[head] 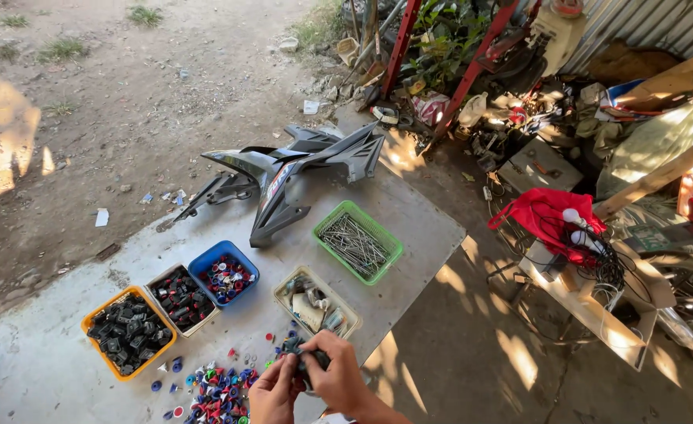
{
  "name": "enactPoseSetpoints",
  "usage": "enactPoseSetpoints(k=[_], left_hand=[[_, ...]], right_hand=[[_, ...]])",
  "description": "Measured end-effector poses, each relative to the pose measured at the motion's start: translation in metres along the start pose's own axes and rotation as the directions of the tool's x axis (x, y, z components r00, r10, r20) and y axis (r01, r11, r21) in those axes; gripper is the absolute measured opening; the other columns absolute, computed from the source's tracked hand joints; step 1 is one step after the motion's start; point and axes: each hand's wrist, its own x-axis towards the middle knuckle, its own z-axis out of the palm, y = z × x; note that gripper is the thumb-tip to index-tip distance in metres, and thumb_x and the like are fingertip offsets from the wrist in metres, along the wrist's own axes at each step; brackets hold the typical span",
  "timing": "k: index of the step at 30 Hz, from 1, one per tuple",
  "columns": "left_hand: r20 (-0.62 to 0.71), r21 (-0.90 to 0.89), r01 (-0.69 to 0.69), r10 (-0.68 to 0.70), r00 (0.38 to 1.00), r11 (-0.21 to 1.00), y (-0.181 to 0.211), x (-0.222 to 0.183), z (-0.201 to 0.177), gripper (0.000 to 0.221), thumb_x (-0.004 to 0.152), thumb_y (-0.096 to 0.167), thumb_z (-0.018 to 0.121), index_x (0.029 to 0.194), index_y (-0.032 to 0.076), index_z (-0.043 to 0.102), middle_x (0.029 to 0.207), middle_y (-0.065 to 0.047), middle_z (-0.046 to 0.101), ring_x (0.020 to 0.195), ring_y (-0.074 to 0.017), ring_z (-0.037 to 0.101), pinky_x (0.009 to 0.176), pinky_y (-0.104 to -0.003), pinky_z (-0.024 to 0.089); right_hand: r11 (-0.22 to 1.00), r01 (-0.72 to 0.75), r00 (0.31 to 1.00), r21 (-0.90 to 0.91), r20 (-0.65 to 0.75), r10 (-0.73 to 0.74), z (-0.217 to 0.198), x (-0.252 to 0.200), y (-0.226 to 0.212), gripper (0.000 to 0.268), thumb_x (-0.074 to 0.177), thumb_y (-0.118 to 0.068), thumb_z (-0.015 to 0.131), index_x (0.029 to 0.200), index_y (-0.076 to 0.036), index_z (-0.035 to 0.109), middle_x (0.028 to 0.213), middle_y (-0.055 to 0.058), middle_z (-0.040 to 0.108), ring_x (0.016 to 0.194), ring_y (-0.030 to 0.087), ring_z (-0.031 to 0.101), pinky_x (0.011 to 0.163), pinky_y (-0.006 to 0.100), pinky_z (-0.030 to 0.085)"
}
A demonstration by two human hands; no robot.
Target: Cleaning and inspecting decorative motorcycle bolts with a cloth.
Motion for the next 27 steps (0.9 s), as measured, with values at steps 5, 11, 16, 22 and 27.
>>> enactPoseSetpoints(k=[5,11,16,22,27], left_hand=[[-0.132,-0.034,-0.085,0.080,0.988,0.996,0.010,0.000,-0.002,0.027,0.100,0.014,0.069,0.109,-0.011,0.076,0.078,-0.013,0.066,0.064,-0.0160,0.055,0.054,-0.030,0.046],[-0.147,0.012,-0.160,0.160,0.976,0.987,0.026,-0.005,0.003,0.029,0.100,0.011,0.067,0.114,-0.014,0.073,0.090,-0.024,0.073,0.071,-0.0248,0.065,0.059,-0.035,0.054],[-0.198,0.012,-0.148,0.148,0.969,0.989,0.024,-0.007,-0.005,0.028,0.100,0.014,0.070,0.107,-0.012,0.075,0.080,-0.014,0.067,0.066,-0.0171,0.057,0.058,-0.029,0.047],[-0.120,-0.036,-0.163,0.157,0.980,0.986,0.018,0.000,-0.016,0.032,0.104,0.016,0.062,0.116,-0.012,0.072,0.095,-0.020,0.072,0.077,-0.0213,0.062,0.064,-0.033,0.050],[-0.065,-0.080,-0.035,0.030,0.997,0.996,0.042,-0.029,0.025,0.030,0.101,0.014,0.066,0.116,-0.011,0.073,0.079,-0.015,0.064,0.064,-0.0166,0.056,0.058,-0.028,0.049]], right_hand=[[0.989,0.091,0.981,0.115,0.158,-0.109,0.003,0.004,-0.010,0.009,0.081,0.007,0.070,0.088,0.003,0.067,0.085,0.009,0.068,0.070,0.019,0.058,0.065,0.030,0.050],[0.996,0.044,0.990,0.081,0.134,-0.054,0.013,0.007,-0.022,0.006,0.088,0.002,0.070,0.088,0.000,0.064,0.075,0.006,0.063,0.059,0.013,0.049,0.053,0.028,0.043],[0.990,0.019,0.983,0.140,0.178,-0.044,0.016,0.006,-0.018,0.007,0.084,0.007,0.068,0.088,0.002,0.065,0.083,0.008,0.067,0.067,0.016,0.054,0.062,0.028,0.048],[0.987,0.099,0.977,0.123,0.178,-0.120,0.015,0.006,-0.029,0.008,0.083,0.006,0.068,0.089,0.002,0.065,0.084,0.009,0.064,0.066,0.019,0.053,0.060,0.031,0.046],[0.996,0.067,0.997,0.062,0.046,-0.070,0.005,0.017,-0.032,0.007,0.085,0.003,0.068,0.089,0.001,0.064,0.083,0.009,0.068,0.066,0.016,0.059,0.061,0.029,0.052]])
